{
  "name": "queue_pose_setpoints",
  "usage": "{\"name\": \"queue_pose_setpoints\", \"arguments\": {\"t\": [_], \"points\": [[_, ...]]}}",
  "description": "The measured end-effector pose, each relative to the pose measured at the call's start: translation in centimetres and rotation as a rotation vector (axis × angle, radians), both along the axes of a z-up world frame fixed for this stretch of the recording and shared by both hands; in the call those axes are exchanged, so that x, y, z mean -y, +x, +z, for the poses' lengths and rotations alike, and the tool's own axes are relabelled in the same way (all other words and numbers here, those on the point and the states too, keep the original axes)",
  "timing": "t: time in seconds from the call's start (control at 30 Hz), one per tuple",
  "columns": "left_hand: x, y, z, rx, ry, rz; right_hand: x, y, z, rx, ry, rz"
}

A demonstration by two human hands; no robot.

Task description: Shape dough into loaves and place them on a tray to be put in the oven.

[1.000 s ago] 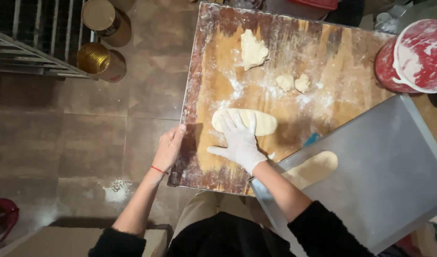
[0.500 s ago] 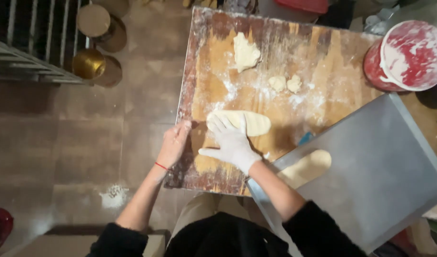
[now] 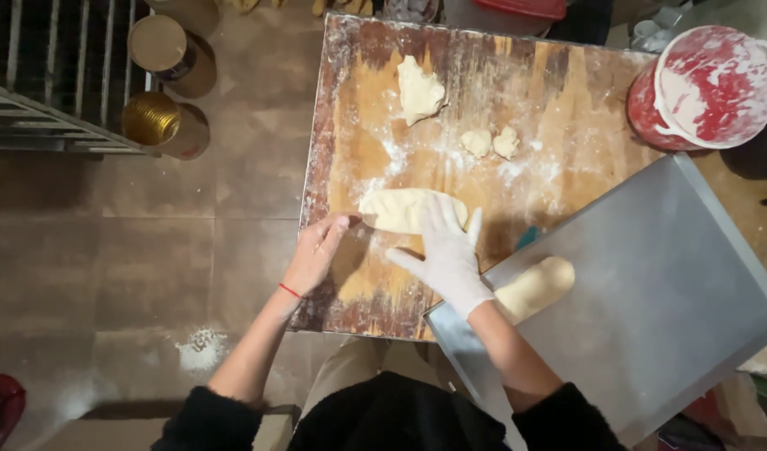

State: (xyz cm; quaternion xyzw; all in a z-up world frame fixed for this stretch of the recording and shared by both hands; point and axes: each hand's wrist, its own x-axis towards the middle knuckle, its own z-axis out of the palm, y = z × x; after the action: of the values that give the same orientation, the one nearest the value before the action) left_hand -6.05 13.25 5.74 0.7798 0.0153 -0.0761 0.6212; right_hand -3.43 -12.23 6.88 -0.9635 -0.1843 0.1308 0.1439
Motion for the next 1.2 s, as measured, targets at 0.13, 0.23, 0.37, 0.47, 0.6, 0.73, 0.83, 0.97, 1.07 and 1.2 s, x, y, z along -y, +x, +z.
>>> {"name": "queue_pose_setpoints", "arguments": {"t": [0.13,0.23,0.37,0.47,0.6,0.73,0.83,0.97,1.07,1.2], "points": [[-0.6,-0.9,0.6,-0.055,0.056,0.039,1.3,0.1,-1.4,0.027,-0.089,-0.018],[-0.1,-1.3,1.3,-0.074,0.055,0.035,1.6,0.0,0.8,0.027,-0.101,-0.037],[-0.3,-1.8,-0.8,-0.049,0.012,0.046,2.8,0.1,-0.7,0.032,-0.102,-0.080],[-0.6,-1.6,-1.3,-0.009,0.030,0.037,2.6,0.6,0.6,0.014,-0.124,-0.094],[-0.5,-1.4,-1.2,-0.008,0.013,0.065,-0.2,0.8,1.3,0.107,-0.030,0.002],[-0.5,-2.2,-1.5,-0.023,-0.006,0.051,-2.7,0.1,-2.2,0.093,0.156,0.109],[-0.7,-2.2,-0.5,-0.064,-0.023,0.092,-3.7,1.1,-1.7,0.025,0.007,0.178],[-1.0,-2.2,-0.1,-0.106,0.046,0.106,-4.4,2.5,2.3,-0.120,-0.083,0.214],[-1.4,-1.8,-0.1,-0.022,0.071,0.110,-4.6,2.6,0.7,-0.020,-0.056,0.210],[-1.8,-2.2,-0.9,-0.065,-0.018,0.100,-5.4,2.6,-1.7,0.057,0.089,0.227]]}}
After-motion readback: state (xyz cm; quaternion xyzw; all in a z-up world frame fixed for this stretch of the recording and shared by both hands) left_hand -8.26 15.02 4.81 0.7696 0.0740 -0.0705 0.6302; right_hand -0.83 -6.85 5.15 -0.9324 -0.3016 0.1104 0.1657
